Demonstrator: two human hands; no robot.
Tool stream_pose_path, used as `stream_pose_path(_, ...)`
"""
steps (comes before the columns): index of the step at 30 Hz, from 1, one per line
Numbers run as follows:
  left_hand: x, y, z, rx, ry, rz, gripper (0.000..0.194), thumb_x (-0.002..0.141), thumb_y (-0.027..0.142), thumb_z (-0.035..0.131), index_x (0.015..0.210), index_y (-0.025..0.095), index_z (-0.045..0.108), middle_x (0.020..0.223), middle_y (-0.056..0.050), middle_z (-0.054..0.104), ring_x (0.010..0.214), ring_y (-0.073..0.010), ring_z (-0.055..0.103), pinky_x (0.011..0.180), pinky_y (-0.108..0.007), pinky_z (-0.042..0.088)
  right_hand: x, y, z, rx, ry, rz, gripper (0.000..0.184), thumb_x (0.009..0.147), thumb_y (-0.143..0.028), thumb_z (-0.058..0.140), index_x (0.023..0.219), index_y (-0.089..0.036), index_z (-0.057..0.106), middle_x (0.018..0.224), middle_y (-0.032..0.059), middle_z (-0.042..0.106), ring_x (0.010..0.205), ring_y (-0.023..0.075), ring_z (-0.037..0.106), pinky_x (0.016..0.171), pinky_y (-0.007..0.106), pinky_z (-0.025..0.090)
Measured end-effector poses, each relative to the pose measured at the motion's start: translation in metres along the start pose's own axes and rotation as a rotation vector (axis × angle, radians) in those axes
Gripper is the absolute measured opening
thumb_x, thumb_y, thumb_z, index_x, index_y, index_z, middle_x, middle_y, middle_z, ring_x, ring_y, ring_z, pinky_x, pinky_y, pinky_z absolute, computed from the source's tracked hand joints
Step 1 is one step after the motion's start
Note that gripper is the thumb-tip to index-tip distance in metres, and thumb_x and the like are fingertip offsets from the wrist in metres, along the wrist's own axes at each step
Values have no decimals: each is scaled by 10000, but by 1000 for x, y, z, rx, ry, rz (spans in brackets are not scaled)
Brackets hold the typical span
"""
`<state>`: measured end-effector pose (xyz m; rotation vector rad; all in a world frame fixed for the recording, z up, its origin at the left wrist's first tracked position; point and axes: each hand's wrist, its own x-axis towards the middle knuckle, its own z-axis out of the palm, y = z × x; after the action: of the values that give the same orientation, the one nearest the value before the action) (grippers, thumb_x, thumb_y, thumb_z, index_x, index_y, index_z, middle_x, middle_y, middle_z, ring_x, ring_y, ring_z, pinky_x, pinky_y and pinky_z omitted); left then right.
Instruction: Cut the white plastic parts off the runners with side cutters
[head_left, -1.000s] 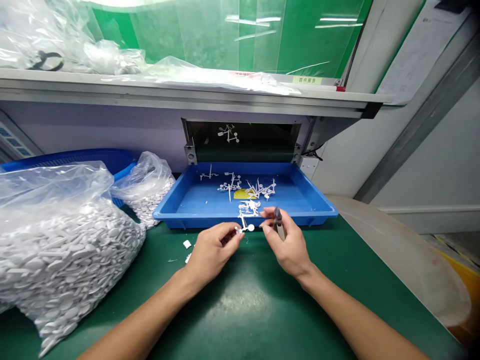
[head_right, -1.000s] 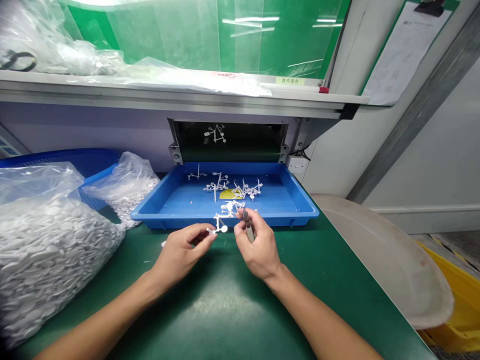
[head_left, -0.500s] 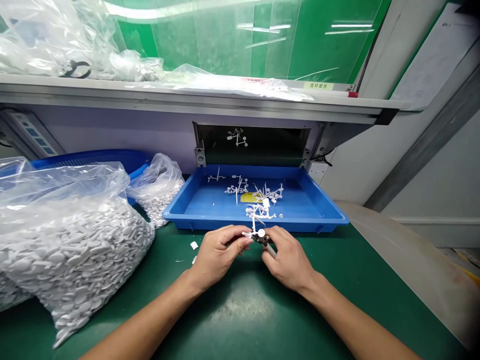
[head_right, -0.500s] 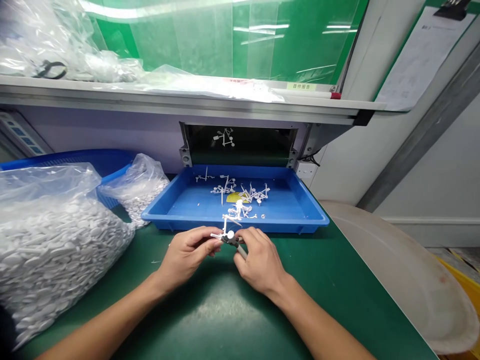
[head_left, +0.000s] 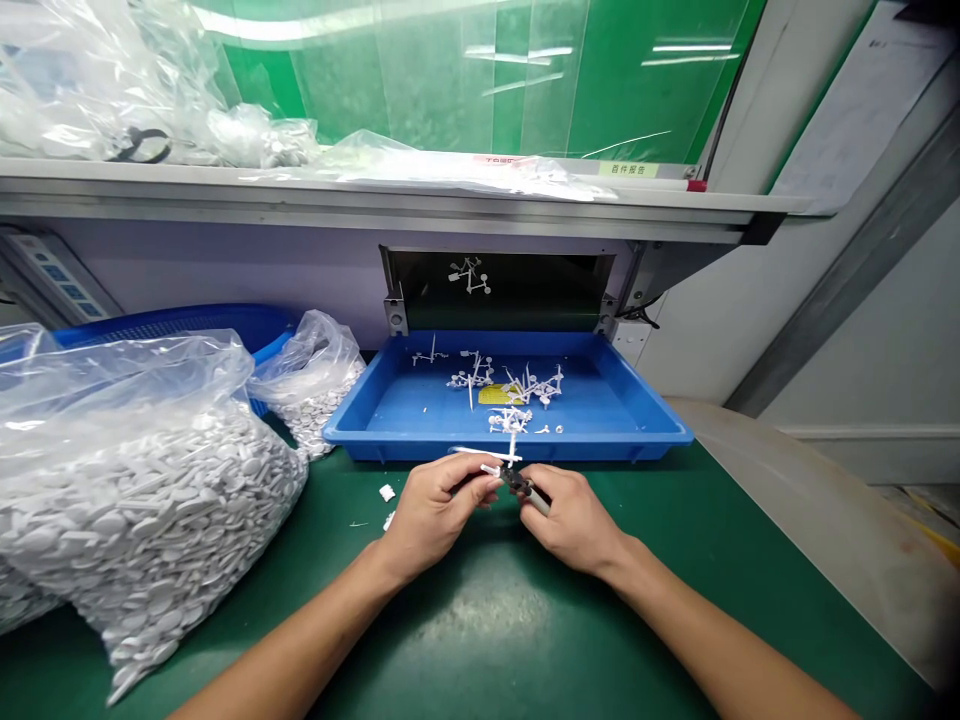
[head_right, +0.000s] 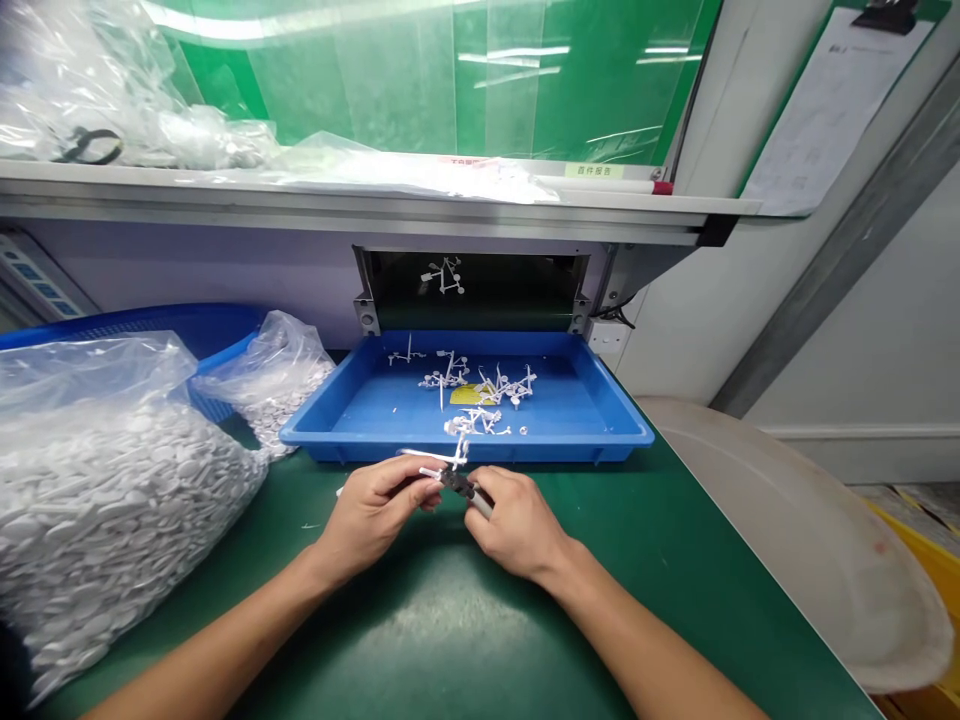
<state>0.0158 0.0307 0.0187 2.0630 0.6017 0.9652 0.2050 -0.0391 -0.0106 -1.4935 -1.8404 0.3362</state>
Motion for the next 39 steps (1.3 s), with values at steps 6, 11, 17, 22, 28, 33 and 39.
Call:
stream_pose_path(6, -2, -7, 6, -2, -9, -37, 190, 925, 265, 551, 1037, 181, 679, 905, -48, 686, 728, -144, 653, 681, -233, 541, -3, 1, -4, 207, 191, -56, 143, 850, -155, 507, 947, -211, 596, 871, 9, 618, 776, 155, 579, 732, 262, 457)
stream_pose_path(11, 2, 8, -5, 63, 99, 40, 162, 898, 246, 583, 996, 158, 677, 916, -64, 690, 746, -153, 653, 687, -249, 538, -7, -5, -2, 189, 172, -184, 288, 867, -199, 544, 1152, -225, 577, 1118, 69, 580, 1011, 198, 574, 890, 312, 469)
stream_pose_path(17, -11, 112, -101, 444, 661, 259, 181, 883, 240, 589, 1029, 178, 676, 891, -38, 689, 725, -137, 643, 660, -247, 527, -12, -27, 19, -41, -160, -351, 426, 821, -151, 572, 1229, -271, 548, 1392, 80, 440, 1150, 255, 510, 939, 399, 437)
stream_pose_path(22, -23, 160, -214, 1165, 571, -199, 189, 827, 314, 585, 885, 209, 732, 790, -4, 710, 691, -172, 632, 623, -253, 447, -17, -25, 36, -155, -261, -334, 310, 846, -101, 478, 1085, -261, 596, 1000, 57, 626, 856, 223, 545, 738, 367, 434)
stream_pose_path(28, -31, 148, -247, 1243, 384, -419, 310, 845, 431, 529, 908, 218, 746, 972, -68, 736, 886, -263, 660, 705, -283, 460, -17, -20, 32, 166, -186, -125, 184, 886, -216, 486, 999, -258, 625, 977, 40, 629, 879, 213, 560, 763, 333, 440)
stream_pose_path(33, -36, 127, -130, 708, 464, -10, 281, 924, 368, 483, 941, 193, 703, 881, -31, 718, 793, -174, 649, 717, -235, 485, -5, -27, 19, 748, 107, 307, 273, 779, -403, 688, 947, -196, 628, 830, 26, 630, 777, 203, 590, 731, 324, 473)
stream_pose_path(39, -18, 53, -2, 464, -180, -172, 182, 873, 338, 582, 866, 200, 700, 707, 7, 671, 625, -142, 584, 568, -218, 411, 5, -16, 18, 1391, 214, 476, 368, 643, -332, 826, 908, -185, 617, 826, 4, 618, 782, 168, 613, 721, 296, 501)
